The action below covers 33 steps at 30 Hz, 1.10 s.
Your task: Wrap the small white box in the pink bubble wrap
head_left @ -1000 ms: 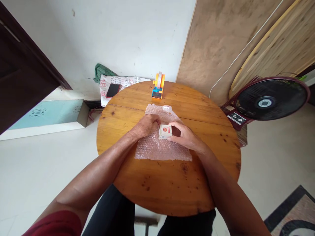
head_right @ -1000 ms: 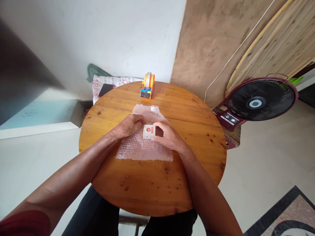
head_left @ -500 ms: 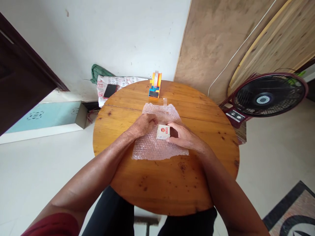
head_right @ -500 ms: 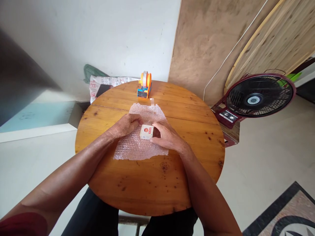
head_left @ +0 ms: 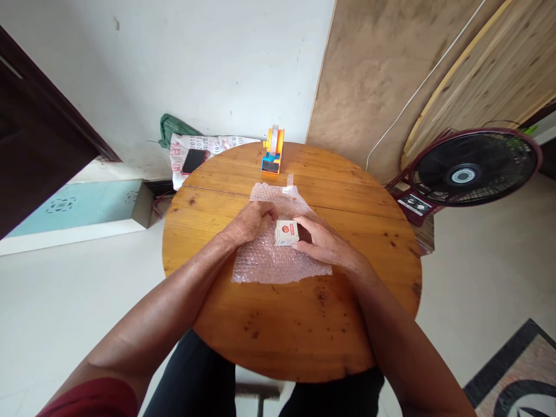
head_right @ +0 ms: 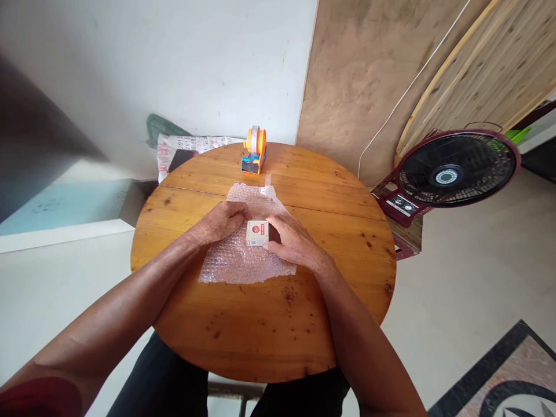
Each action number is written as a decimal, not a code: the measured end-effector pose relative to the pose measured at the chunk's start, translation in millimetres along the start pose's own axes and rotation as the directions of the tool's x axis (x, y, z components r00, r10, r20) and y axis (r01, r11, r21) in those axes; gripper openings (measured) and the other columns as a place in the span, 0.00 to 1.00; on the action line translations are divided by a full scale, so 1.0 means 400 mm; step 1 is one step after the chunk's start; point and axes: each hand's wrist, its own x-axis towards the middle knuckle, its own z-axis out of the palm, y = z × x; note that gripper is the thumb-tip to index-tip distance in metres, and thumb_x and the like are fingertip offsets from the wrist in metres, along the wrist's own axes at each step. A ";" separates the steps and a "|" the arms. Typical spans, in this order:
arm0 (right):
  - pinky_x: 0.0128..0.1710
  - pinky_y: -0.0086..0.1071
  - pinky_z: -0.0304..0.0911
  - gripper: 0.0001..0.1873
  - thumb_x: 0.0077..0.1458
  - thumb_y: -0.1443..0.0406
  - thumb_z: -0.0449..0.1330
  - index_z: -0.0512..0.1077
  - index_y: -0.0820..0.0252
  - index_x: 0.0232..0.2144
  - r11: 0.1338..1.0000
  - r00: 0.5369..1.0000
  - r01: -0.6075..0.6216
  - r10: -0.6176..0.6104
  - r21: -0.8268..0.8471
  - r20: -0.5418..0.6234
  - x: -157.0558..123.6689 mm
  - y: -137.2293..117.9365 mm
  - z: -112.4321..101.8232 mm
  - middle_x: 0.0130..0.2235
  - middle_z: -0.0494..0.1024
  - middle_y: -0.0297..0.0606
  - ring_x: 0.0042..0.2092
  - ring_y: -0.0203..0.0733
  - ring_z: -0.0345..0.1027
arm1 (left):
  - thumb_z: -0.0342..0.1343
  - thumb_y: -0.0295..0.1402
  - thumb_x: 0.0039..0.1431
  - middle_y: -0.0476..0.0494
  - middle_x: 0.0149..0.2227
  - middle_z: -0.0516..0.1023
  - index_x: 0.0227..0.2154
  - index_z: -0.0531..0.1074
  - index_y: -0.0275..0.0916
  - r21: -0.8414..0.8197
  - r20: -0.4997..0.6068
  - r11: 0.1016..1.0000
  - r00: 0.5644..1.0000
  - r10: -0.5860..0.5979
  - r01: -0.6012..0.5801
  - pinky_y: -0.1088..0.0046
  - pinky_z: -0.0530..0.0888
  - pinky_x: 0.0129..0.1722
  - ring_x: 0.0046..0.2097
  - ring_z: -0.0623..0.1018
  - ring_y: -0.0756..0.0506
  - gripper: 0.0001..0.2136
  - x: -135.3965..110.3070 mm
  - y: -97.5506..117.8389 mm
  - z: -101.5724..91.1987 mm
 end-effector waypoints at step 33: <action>0.56 0.46 0.61 0.30 0.53 0.70 0.52 0.60 0.64 0.59 0.977 0.942 -0.195 0.211 0.087 -0.262 0.025 0.075 0.038 0.58 0.67 0.51 0.57 0.50 0.64 | 0.56 0.35 0.47 0.46 0.33 0.78 0.38 0.75 0.38 -0.450 0.234 0.886 0.972 -0.005 0.113 0.71 0.71 0.34 0.36 0.76 0.44 0.14 -0.024 0.041 -0.024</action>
